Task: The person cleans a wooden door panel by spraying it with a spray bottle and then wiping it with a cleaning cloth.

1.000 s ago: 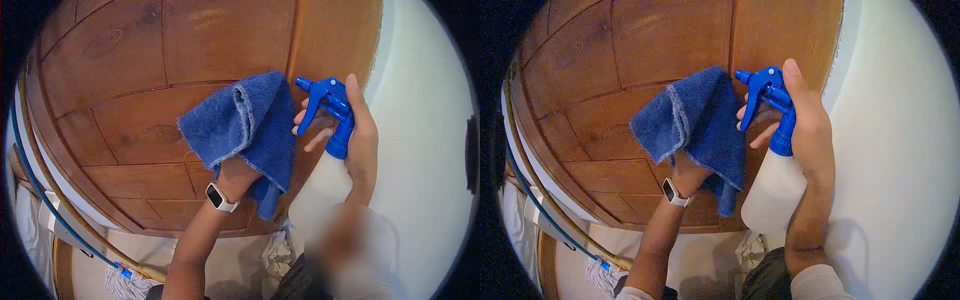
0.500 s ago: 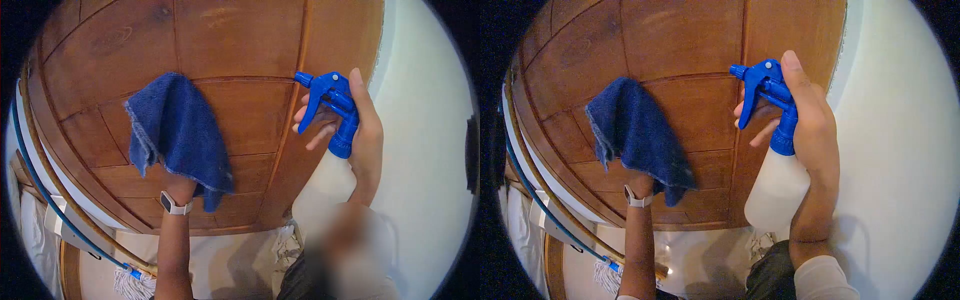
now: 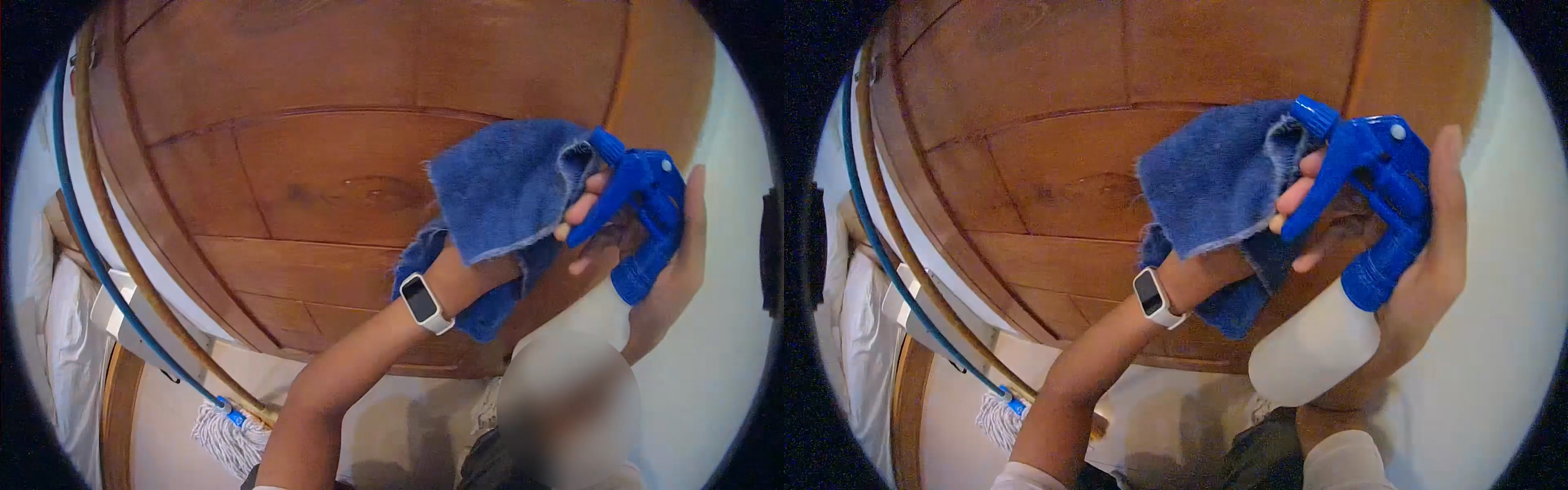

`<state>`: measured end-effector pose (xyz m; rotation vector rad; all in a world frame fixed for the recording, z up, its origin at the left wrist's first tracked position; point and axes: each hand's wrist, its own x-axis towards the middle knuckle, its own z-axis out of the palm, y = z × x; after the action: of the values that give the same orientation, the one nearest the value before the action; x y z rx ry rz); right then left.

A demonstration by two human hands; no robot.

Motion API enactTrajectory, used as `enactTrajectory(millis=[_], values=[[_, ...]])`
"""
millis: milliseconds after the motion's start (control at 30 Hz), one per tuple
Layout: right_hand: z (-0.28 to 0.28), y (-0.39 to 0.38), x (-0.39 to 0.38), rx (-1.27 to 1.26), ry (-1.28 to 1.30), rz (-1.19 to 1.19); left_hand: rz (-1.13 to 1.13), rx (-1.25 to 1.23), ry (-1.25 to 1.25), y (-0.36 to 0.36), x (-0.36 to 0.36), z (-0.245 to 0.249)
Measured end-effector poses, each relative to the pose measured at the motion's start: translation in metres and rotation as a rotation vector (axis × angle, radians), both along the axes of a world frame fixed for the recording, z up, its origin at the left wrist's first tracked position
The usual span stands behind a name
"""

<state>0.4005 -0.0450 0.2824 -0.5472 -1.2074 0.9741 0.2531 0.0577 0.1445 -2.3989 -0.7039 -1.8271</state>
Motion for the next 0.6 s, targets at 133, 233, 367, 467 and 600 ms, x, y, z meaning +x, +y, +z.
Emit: enactTrajectory(millis=[133,233,367,467,600], values=[[-0.002,-0.011,-0.013,-0.041,-0.057,0.184,-0.273,-0.09,-0.025,-0.006,-0.008,0.022],[-0.004,-0.02,-0.015,-0.005,-0.127,0.213,-0.009,0.04,0.005,-0.015,-0.033,0.023],[-0.013,-0.028,-0.026,-0.002,-0.123,0.15,0.517,0.209,0.032,-0.031,-0.092,0.004],[-0.015,-0.029,-0.032,-0.028,-0.206,0.196,0.615,0.173,-0.045,-0.035,-0.137,-0.008],[-0.015,-0.035,-0.039,-0.059,-0.282,0.148,0.681,0.108,-0.218,-0.033,-0.201,-0.019]])
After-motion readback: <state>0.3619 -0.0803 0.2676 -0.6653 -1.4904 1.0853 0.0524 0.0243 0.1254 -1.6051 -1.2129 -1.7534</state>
